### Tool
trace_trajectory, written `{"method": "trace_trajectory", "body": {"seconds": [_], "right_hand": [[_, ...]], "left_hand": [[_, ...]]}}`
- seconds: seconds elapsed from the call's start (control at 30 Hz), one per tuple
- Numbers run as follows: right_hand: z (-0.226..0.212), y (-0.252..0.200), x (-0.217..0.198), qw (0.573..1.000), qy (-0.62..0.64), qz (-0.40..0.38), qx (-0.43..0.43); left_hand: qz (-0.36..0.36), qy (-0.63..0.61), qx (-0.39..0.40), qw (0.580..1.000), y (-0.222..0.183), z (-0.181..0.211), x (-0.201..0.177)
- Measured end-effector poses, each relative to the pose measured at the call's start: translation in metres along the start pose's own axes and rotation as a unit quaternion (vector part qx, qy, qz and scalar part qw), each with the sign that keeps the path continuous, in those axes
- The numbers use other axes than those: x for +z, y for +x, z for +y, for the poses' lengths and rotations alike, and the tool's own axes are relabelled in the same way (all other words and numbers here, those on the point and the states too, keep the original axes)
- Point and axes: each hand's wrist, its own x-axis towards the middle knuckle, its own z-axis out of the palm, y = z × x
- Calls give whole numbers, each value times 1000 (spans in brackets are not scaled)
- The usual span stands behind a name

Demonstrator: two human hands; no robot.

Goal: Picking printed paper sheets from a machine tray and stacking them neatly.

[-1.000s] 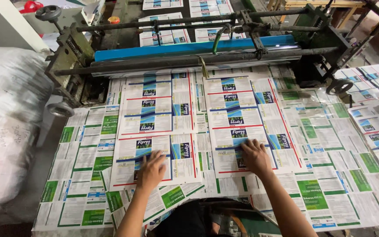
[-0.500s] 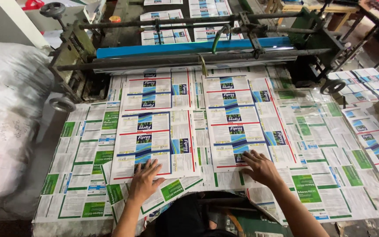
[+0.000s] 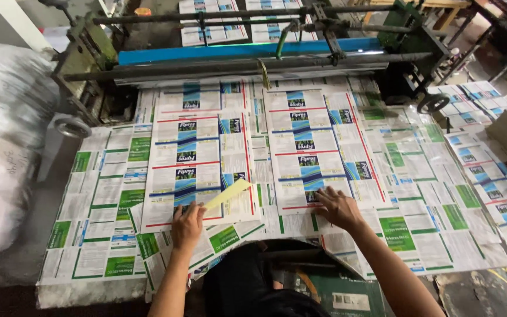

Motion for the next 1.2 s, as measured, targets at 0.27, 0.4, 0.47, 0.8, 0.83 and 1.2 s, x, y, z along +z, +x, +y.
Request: {"method": "trace_trajectory", "body": {"seconds": [0.27, 0.4, 0.47, 0.8, 0.83, 1.2], "right_hand": [[3, 7, 4, 997, -45, -23, 64], [2, 7, -2, 999, -28, 38, -11], [5, 11, 0, 988, -37, 93, -118], [7, 44, 15, 971, -87, -162, -154], [15, 43, 32, 969, -98, -155, -164], [-6, 54, -1, 950, -100, -245, -168]], "left_hand": [[44, -10, 22, 999, -6, 1, 5], [44, -6, 9, 999, -5, 1, 6], [39, -2, 10, 999, -4, 1, 7], [65, 0, 29, 997, -4, 6, 2], [62, -3, 25, 998, -5, 6, 2], [51, -10, 22, 998, -4, 6, 2]]}}
